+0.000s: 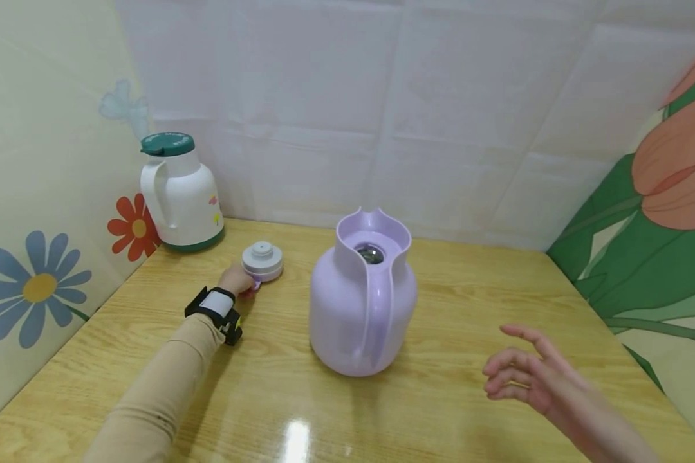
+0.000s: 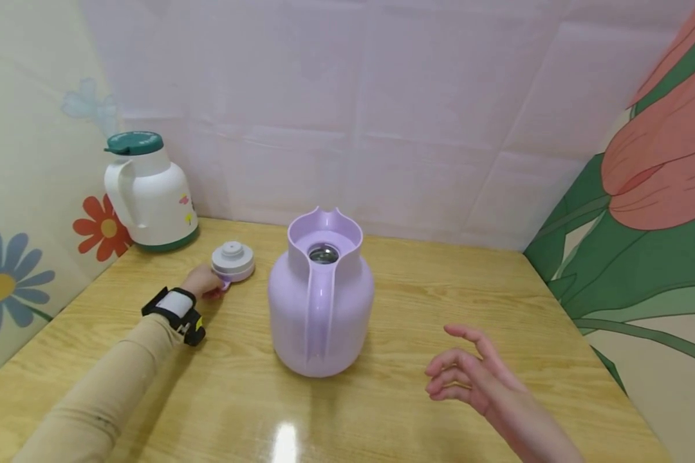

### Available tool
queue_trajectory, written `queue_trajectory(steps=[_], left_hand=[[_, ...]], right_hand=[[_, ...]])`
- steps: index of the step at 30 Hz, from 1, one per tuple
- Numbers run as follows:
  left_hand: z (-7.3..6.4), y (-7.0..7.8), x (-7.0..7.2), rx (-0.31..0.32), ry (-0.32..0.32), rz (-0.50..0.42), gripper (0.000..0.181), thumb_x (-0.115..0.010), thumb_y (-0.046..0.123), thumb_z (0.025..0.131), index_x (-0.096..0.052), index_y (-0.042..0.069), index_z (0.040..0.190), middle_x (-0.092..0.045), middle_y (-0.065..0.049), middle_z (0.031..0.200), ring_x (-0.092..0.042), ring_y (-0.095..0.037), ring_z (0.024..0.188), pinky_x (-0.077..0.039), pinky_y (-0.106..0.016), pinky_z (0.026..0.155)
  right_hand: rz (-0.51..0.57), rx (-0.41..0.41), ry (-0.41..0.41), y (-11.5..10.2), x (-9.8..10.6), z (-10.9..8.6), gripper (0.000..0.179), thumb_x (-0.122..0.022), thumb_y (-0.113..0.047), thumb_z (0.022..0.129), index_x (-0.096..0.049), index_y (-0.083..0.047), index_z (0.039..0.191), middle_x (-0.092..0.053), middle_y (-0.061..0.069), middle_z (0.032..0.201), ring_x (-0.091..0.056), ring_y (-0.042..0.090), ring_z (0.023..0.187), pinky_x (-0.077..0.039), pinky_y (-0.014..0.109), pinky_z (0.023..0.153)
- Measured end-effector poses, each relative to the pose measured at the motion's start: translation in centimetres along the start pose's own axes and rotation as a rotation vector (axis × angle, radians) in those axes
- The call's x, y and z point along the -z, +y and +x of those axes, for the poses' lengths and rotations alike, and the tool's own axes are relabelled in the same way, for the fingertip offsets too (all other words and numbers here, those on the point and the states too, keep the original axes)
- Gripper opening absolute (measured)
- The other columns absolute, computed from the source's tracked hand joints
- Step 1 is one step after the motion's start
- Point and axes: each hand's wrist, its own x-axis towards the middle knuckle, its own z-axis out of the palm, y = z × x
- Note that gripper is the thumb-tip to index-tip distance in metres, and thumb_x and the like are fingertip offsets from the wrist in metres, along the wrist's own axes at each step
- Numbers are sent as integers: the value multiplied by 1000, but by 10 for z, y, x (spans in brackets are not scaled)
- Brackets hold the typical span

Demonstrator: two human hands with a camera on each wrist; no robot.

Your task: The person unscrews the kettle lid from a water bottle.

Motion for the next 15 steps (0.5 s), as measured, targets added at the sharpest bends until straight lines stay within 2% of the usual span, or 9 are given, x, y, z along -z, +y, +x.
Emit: queue_trajectory(steps=[2, 5, 6, 7, 8, 9, 10, 12, 15], left_hand=[[20, -15, -7, -24, 19, 56, 7, -61, -3, 83, -64, -6, 89, -67, -14, 68, -64, -18, 54, -54, -30, 53], [80, -66, -22, -134, 42, 68, 5, -60, 0, 79, -62, 4, 77, -62, -3, 58, -59, -12, 46, -48, -25, 43], [94, -78, -25, -151, 51, 75, 6, -61, 1, 78, -61, 7, 74, -60, -1, 55, -58, -11, 44, -47, -25, 42], [102, -85, -28, -166, 59, 62, 8, -63, 3, 75, -61, 9, 71, -59, 1, 52, -56, -10, 42, -44, -24, 40], [101, -85, -27, -167, 59, 49, 7, -65, 4, 76, -62, 9, 71, -59, 1, 52, -56, -10, 42, -44, -25, 40], [91, -79, -24, -162, 44, 36, 6, -67, 5, 77, -63, 7, 73, -61, -1, 53, -58, -11, 44, -46, -26, 42], [73, -65, -19, -141, 29, 27, 5, -69, 5, 79, -64, 4, 77, -62, -3, 55, -59, -13, 46, -47, -27, 44], [21, -25, -4, -82, 9, 63, 9, -69, 7, 84, -63, 0, 81, -63, -6, 58, -60, -15, 49, -50, -28, 49], [-53, 27, 24, -59, -8, 150, 17, -59, 9, 93, -62, -1, 79, -59, -3, 56, -55, -11, 48, -46, -24, 51]], right_hand=[[-10, -3, 5, 1, 0, 0, 61, 6, -6, 106, -22, -22, 158, -56, 11, 139, -57, 28, 126, -46, 35, 108], [7, -3, 1, 2, 0, 0, 61, 6, -7, 106, -22, -22, 158, -55, 12, 139, -57, 28, 126, -45, 35, 109], [8, -3, 1, 2, 0, 0, 61, 6, -7, 106, -22, -22, 158, -56, 12, 139, -57, 28, 126, -45, 35, 109], [13, -5, 2, 2, 0, 0, 61, 6, -7, 106, -22, -22, 158, -56, 12, 139, -57, 28, 126, -45, 35, 109], [15, -8, 2, 2, 0, 0, 61, 6, -7, 106, -22, -22, 158, -56, 12, 139, -57, 28, 126, -45, 35, 109], [16, -10, 4, 2, 0, 0, 61, 6, -7, 106, -23, -22, 158, -56, 12, 139, -57, 28, 126, -45, 35, 109], [14, -12, 5, 3, 0, 0, 61, 6, -7, 106, -23, -22, 158, -56, 11, 139, -57, 28, 126, -45, 35, 109], [17, -15, 8, 3, 1, 0, 61, 6, -7, 106, -23, -23, 158, -56, 11, 139, -57, 27, 126, -45, 35, 108], [20, -14, 10, 3, 2, 0, 61, 6, -8, 106, -24, -23, 157, -56, 11, 139, -57, 27, 126, -46, 35, 108]])
